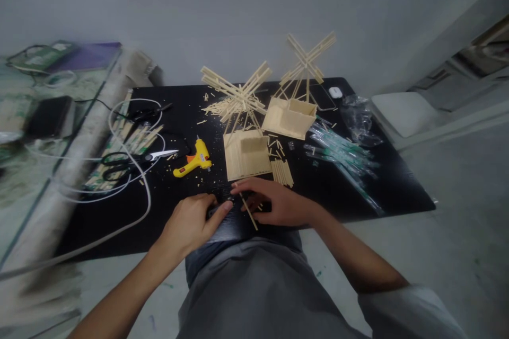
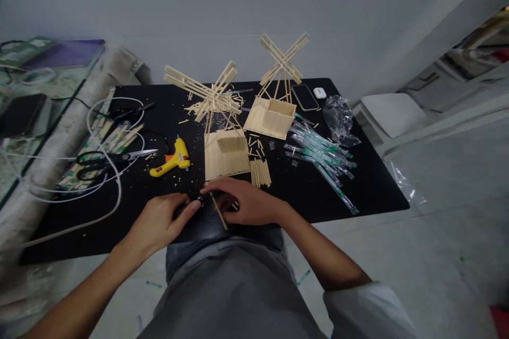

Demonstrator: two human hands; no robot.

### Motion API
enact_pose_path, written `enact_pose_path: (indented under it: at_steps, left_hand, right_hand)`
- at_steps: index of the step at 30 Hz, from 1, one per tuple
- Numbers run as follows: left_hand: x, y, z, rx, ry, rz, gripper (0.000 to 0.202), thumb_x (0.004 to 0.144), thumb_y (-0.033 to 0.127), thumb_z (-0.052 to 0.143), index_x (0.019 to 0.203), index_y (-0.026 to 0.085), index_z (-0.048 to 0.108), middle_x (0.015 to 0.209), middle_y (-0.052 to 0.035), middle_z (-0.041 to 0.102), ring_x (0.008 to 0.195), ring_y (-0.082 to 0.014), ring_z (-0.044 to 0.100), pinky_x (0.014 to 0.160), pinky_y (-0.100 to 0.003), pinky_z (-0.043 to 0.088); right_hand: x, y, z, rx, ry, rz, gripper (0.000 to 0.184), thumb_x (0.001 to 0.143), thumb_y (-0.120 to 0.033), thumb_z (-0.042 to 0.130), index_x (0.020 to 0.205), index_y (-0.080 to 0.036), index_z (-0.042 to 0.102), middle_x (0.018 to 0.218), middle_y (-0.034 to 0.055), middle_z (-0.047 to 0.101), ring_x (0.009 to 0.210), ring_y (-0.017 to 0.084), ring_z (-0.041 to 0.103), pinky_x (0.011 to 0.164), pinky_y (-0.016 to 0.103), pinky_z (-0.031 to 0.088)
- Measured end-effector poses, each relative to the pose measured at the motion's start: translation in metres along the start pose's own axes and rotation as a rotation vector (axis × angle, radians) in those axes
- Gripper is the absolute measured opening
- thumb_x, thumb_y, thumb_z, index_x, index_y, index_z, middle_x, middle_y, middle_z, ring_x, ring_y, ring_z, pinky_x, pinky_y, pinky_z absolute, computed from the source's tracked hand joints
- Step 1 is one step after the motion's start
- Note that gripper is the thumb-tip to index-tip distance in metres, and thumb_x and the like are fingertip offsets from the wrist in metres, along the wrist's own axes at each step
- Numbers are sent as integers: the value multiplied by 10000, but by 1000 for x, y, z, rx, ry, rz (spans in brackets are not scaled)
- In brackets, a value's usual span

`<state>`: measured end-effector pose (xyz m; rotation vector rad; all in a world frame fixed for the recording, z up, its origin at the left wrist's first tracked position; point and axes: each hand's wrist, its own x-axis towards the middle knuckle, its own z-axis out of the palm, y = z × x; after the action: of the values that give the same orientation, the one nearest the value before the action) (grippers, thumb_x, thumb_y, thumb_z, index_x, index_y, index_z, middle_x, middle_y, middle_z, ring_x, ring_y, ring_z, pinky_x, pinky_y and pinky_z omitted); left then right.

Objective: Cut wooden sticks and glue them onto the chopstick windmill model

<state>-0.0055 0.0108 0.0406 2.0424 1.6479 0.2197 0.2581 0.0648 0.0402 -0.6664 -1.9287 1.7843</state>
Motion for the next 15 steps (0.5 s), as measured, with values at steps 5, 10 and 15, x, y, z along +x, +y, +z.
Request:
enact_pose_path:
  at_steps: [5, 10, 15]
  left_hand:
    - [-1, 0, 2, -27, -31, 14, 637, 1057, 683, 371, 789, 193, 677, 798, -90, 687, 748, -258, 670, 697, -361, 407]
    - [1, 2, 5, 8, -45, -13, 644, 1051, 699, 360, 767, 199, 650, 789, -98, 687, 760, -274, 675, 682, -357, 380]
    - [2, 1, 9, 72, -45, -68, 634, 1023, 731, 393, 717, 212, 588, 771, -100, 692, 732, -285, 671, 651, -345, 319]
  right_hand:
    - [2, -1, 3, 220, -9, 138, 594, 855, -169, 783, 1421, -256, 628, 1131, 31, 743, 956, 161, 761, 856, 305, 633]
    - [3, 8, 7, 210, 102, 176, 583, 774, -216, 916, 1322, -268, 723, 1079, 7, 755, 830, 126, 706, 798, 270, 614]
    - [2, 10, 9, 200, 117, 181, 582, 766, -219, 921, 1315, -272, 733, 1112, 13, 773, 829, 122, 716, 766, 248, 600]
